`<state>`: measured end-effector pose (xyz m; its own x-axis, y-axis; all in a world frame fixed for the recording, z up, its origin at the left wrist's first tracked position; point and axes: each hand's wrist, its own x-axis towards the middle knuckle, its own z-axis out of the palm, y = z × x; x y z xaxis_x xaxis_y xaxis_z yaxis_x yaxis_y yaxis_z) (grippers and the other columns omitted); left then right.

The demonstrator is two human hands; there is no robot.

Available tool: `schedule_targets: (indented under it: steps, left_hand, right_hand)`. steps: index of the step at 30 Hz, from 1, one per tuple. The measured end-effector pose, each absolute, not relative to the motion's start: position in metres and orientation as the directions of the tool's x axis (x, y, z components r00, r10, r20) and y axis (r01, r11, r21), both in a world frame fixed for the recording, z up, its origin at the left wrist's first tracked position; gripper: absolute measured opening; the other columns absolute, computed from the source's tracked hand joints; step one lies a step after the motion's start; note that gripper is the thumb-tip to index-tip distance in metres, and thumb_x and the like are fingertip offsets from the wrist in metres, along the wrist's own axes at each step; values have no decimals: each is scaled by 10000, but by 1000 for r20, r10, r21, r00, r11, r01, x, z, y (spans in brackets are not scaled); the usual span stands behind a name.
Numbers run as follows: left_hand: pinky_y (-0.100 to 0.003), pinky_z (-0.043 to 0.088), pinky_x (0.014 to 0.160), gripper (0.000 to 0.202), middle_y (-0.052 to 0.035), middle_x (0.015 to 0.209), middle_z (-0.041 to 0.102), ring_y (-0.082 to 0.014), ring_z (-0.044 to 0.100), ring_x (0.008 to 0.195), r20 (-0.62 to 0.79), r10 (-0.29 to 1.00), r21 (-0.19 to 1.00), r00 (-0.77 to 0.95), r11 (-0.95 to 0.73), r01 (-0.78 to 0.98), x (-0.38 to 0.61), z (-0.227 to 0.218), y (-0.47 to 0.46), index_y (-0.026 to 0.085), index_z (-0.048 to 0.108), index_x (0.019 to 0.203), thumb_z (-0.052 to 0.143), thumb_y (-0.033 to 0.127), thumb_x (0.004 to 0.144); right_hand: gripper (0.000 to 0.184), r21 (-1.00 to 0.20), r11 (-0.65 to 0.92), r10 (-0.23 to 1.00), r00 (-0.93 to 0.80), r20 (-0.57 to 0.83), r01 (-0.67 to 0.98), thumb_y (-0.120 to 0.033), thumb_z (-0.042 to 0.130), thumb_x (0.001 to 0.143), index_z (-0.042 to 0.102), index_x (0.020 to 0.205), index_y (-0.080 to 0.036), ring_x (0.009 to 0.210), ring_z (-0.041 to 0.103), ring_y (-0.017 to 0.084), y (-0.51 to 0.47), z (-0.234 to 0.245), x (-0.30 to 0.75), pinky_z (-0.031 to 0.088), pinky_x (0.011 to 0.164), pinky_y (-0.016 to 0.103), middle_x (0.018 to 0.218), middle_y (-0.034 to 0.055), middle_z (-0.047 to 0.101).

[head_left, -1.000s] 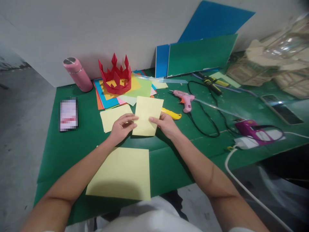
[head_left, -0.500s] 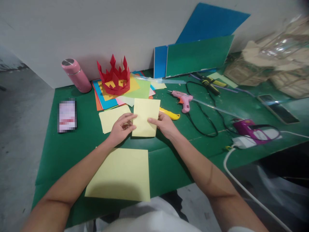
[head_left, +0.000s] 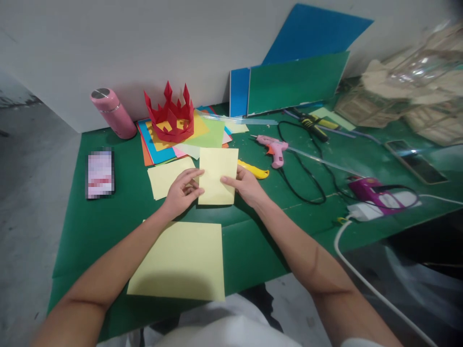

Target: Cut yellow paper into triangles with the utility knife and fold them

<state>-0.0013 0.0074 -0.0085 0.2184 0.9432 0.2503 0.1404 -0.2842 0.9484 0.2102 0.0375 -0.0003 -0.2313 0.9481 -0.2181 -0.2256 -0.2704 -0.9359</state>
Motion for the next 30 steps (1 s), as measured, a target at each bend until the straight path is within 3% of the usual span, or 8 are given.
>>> schedule_targets:
  steps: [16, 25, 30]
  left_hand:
    - [-200, 563, 656, 405, -93, 1286, 521, -75, 597, 751, 228, 952, 949, 203, -264, 174, -1, -5, 6, 250, 623, 1205, 681, 318, 810]
    - [-195, 561, 645, 412, -92, 1274, 528, -54, 575, 696, 220, 968, 950, 125, -241, 198, -3, -6, 8, 227, 625, 1193, 684, 292, 790]
    - [-207, 565, 664, 407, -95, 1281, 533, -51, 568, 684, 226, 967, 951, 120, -245, 189, -2, -5, 8, 229, 624, 1191, 682, 278, 791]
  right_hand:
    - [609, -945, -269, 946, -238, -222, -188, -370, 873, 537, 600, 1060, -218, 1013, 672, 260, 38, 1, 211, 524, 913, 445, 1079, 62, 725]
    - [526, -942, -270, 948, -228, -224, -200, -362, 876, 529, 592, 949, -223, 794, 692, 188, 37, 0, 210, 549, 784, 350, 900, 3, 737]
    - [406, -962, -236, 965, -148, -216, -137, -477, 820, 573, 590, 763, -202, 566, 591, 123, 40, -5, 212, 472, 542, 261, 715, -12, 691]
